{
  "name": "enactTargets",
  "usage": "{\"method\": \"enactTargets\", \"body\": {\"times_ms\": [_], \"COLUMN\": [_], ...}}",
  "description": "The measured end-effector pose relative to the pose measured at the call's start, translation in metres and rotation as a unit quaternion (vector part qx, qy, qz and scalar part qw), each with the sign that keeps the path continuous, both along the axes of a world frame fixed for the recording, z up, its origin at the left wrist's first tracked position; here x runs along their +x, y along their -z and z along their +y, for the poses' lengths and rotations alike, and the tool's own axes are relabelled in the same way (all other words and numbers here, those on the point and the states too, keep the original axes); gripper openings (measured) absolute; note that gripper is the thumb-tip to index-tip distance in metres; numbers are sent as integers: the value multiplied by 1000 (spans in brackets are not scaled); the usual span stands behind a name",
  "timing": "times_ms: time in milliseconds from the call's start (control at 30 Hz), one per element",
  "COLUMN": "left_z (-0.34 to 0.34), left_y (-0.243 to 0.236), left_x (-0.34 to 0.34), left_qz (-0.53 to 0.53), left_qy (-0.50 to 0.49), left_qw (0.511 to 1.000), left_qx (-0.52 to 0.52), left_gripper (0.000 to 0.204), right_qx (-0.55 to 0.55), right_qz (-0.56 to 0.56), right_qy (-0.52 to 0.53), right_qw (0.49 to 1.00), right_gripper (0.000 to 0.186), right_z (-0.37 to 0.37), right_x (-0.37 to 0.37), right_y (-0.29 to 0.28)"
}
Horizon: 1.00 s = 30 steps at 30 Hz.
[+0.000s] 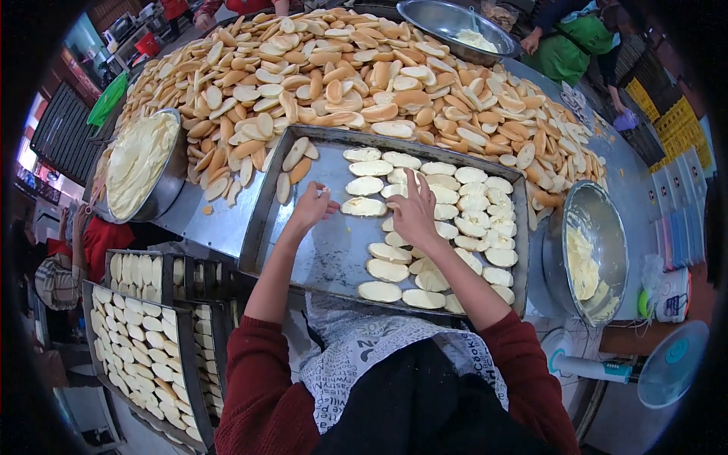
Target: Spreading cream or butter onto slices of bread and arranging them on metal baking trays.
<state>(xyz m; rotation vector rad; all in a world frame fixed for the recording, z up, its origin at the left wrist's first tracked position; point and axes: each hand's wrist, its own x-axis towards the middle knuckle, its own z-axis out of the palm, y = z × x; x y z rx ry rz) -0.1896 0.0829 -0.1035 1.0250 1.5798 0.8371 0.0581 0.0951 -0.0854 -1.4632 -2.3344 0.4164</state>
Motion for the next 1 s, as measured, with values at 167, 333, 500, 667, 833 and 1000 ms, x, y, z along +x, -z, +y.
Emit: {"method": "enactTargets", "body": {"times_ms": [167, 333, 500, 667, 833, 1000], "left_z": [-2, -5, -2, -8, -9, -3], "left_y": [17, -3, 0, -11, -17, -18], "left_x": [-5, 10, 8, 8, 42, 84], "left_qz": [182, 291, 328, 372, 361, 343], "left_qy": [93, 160, 172, 157, 110, 153], "left_qw": [967, 926, 912, 893, 871, 862], "left_qx": [151, 179, 178, 196, 314, 340], "left_gripper": [54, 63, 63, 58, 47, 34], "right_qx": [38, 85, 32, 8, 38, 34], "right_qz": [-1, -31, -71, -76, -67, -94], "right_qy": [4, 65, 103, 97, 88, 87], "right_qw": [999, 994, 992, 992, 993, 991], "right_gripper": [30, 20, 13, 14, 12, 11], "right_z": [5, 15, 10, 8, 8, 6], "right_x": [4, 28, 52, 64, 62, 57], "right_y": [-6, -15, -26, -26, -18, -16]}}
